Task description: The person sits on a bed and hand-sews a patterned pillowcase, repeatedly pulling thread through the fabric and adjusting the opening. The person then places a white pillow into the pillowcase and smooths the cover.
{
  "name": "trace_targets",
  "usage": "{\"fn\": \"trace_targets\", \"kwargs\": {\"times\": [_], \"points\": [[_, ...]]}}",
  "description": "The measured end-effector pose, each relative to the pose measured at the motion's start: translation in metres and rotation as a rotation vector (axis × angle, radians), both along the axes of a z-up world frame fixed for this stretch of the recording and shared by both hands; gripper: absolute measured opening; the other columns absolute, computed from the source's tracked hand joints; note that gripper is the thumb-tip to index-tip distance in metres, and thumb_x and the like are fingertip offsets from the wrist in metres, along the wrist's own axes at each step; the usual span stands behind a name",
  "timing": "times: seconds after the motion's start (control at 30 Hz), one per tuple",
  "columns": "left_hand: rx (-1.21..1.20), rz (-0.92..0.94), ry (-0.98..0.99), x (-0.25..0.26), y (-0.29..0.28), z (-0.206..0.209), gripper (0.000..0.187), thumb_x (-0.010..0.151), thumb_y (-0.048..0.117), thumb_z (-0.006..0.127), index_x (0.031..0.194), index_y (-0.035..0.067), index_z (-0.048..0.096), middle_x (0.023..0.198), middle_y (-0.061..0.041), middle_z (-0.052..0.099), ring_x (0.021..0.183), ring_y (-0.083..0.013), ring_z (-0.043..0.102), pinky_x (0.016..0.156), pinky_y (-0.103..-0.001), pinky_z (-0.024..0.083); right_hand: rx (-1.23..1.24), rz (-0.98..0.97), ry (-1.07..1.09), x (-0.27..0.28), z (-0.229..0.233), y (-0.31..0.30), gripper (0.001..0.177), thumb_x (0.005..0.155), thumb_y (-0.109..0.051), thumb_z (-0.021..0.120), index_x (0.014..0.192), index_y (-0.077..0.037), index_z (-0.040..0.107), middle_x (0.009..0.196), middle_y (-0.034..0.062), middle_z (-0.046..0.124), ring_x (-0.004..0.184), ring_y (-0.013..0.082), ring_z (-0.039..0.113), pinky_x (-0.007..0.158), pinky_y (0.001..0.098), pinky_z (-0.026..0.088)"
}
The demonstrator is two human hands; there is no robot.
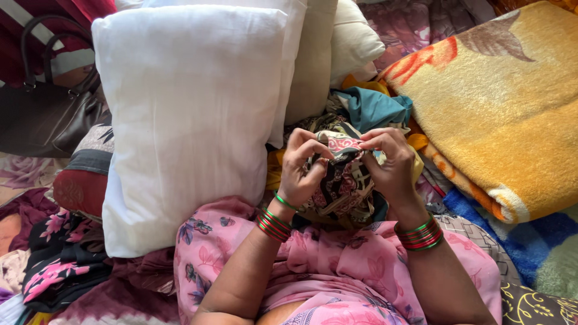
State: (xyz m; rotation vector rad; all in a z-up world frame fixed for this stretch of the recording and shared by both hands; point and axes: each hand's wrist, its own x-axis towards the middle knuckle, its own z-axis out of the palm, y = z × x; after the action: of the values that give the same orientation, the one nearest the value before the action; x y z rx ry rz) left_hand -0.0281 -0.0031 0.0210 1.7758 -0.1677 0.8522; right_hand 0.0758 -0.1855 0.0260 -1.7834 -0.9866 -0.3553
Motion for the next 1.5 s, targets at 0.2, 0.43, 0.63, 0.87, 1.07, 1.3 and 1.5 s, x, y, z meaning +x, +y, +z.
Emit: {"fn": "trace_targets", "kwargs": {"times": [0.2,0.43,0.63,0.87,1.07,1.3,1.5], "points": [[0.249,0.177,-0.095,-0.006,-0.003,0.019,0.015,0.089,0.025,0.083,0.097,0.014,0.075,0.101,-0.002,0.057,0.098,-0.0225,0.057,0.088,-0.035,0.048,-0.073,-0.042,-0.197,-0.009,0.01,0.001,0.023,0.08,0.003,0.078,0.099,-0.007,0.071,0.106,0.0084,0.071,0.099,0.0268,0.068,0.086,0.0377,0.053],[0.483,0.344,0.123,-0.003,0.003,0.015,0.021,0.079,0.033,0.085,0.095,0.024,0.077,0.104,-0.002,0.059,0.104,-0.0256,0.055,0.09,-0.04,0.041,-0.034,-0.004,-0.091,-0.009,-0.005,0.007,0.023,0.082,0.007,0.075,0.101,-0.006,0.072,0.103,0.0087,0.069,0.095,0.0241,0.068,0.082,0.034,0.055],[0.214,0.179,0.255,0.009,0.012,-0.021,0.027,0.078,0.027,0.086,0.102,0.016,0.078,0.102,-0.004,0.059,0.1,-0.0241,0.057,0.09,-0.038,0.047,0.035,0.136,0.089,-0.011,-0.021,0.016,0.019,0.085,0.009,0.071,0.098,-0.004,0.068,0.104,0.0097,0.069,0.097,0.0215,0.071,0.085,0.0324,0.057],[-0.376,-0.305,0.564,0.023,0.027,-0.072,0.025,0.083,0.013,0.083,0.105,0.005,0.073,0.091,0.003,0.063,0.08,-0.0048,0.057,0.072,-0.022,0.049,-0.007,0.206,0.042,-0.01,-0.031,0.024,0.018,0.085,0.005,0.075,0.097,-0.005,0.067,0.106,0.009,0.069,0.099,0.0222,0.07,0.087,0.0327,0.056],[-0.549,-0.582,0.603,0.025,0.032,-0.099,0.015,0.092,0.009,0.078,0.099,0.004,0.065,0.088,0.008,0.059,0.078,-0.0003,0.05,0.07,-0.018,0.044,-0.101,0.191,-0.024,-0.005,-0.033,0.024,0.014,0.083,-0.01,0.079,0.092,-0.008,0.068,0.101,0.0077,0.067,0.096,0.0252,0.066,0.083,0.037,0.053],[-0.722,-0.417,0.406,0.026,0.04,-0.086,0.011,0.096,0.001,0.067,0.095,0.005,0.057,0.09,0.005,0.058,0.08,-0.0024,0.051,0.071,-0.019,0.044,-0.358,0.026,-0.126,0.015,-0.011,0.015,0.025,0.082,-0.027,0.084,0.085,-0.007,0.068,0.096,0.0099,0.064,0.096,0.0294,0.063,0.083,0.0407,0.051],[-0.41,-0.247,0.228,0.022,0.027,-0.054,0.008,0.1,0.001,0.062,0.101,0.002,0.054,0.099,0.0,0.058,0.092,-0.0047,0.052,0.088,-0.021,0.048,-0.273,0.393,0.085,0.021,-0.014,0.015,0.02,0.079,-0.015,0.079,0.089,-0.007,0.063,0.109,0.0079,0.069,0.11,0.0297,0.063,0.098,0.0399,0.048]]}}
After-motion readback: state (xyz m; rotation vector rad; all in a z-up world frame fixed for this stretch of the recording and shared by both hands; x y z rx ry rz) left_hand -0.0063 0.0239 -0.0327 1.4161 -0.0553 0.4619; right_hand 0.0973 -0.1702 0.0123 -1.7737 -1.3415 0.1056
